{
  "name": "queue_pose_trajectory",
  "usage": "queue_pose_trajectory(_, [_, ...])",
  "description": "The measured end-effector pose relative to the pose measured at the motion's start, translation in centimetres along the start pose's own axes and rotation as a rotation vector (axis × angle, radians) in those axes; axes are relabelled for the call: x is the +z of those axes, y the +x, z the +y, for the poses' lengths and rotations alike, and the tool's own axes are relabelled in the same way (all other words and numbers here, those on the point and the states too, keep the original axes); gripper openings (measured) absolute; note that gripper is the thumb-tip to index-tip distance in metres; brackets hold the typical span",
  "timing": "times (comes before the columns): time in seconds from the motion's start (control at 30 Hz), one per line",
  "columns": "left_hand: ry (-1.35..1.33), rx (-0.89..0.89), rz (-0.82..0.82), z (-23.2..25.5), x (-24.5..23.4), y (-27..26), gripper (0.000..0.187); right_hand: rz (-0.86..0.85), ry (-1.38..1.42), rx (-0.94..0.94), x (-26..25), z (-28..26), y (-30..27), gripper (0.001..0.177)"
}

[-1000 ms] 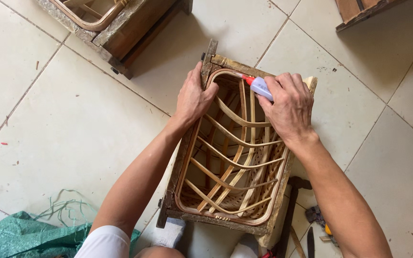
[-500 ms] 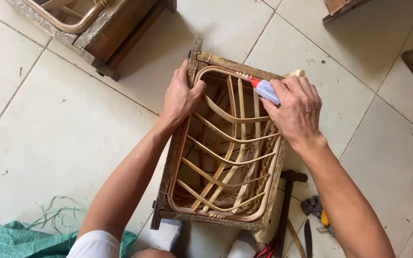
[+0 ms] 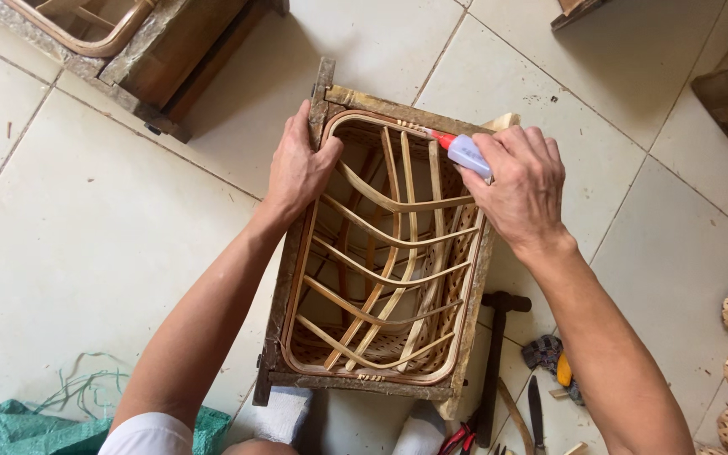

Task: The person inserts thin bamboo strips into a rectangular basket frame, bends them into arches, and secures them with a hammer. They then apply glue along the basket's rim to reinforce the structure.

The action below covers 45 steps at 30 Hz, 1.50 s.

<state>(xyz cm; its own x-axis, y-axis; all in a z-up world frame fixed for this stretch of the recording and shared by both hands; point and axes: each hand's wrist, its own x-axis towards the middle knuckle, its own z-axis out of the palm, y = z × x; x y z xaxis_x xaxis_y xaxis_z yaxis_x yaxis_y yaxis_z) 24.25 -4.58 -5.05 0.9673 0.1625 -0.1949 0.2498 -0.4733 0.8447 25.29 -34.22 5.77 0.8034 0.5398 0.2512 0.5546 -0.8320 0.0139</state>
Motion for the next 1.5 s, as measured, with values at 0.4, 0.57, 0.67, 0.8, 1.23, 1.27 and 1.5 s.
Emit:
queue_pose_trajectory(0.4, [-0.016,-0.048,-0.021,0.7,-0.4,-0.2,0.081,-0.038,-0.033,0.060,-1.8,1.5,-1.7,0.038])
queue_pose_trajectory(0.57, [-0.027,-0.057,-0.019,0.8,-0.6,-0.4,0.081,-0.003,-0.015,0.081,-2.1,1.8,-2.4,0.037])
queue_pose_trajectory(0.67, [-0.022,-0.005,0.006,0.7,-0.6,-0.4,0.080,0.018,-0.021,0.066,-1.3,1.8,-2.3,0.036])
queue_pose_trajectory(0.8, [-0.008,0.013,0.013,0.5,-0.5,-0.4,0.079,0.019,-0.034,0.046,-1.1,2.1,-2.4,0.032])
queue_pose_trajectory(1.23, [-0.016,-0.015,-0.024,1.9,-1.1,-0.6,0.068,-0.005,-0.097,0.092,-2.5,5.6,-5.5,0.030])
queue_pose_trajectory(1.27, [-0.017,-0.057,-0.038,2.0,-1.1,-0.5,0.068,-0.012,-0.083,0.121,-2.6,5.7,-6.1,0.031])
queue_pose_trajectory(1.5, [-0.128,-0.021,-0.048,2.4,-1.2,-0.7,0.057,-0.077,1.367,1.044,-1.3,-0.2,-13.8,0.055])
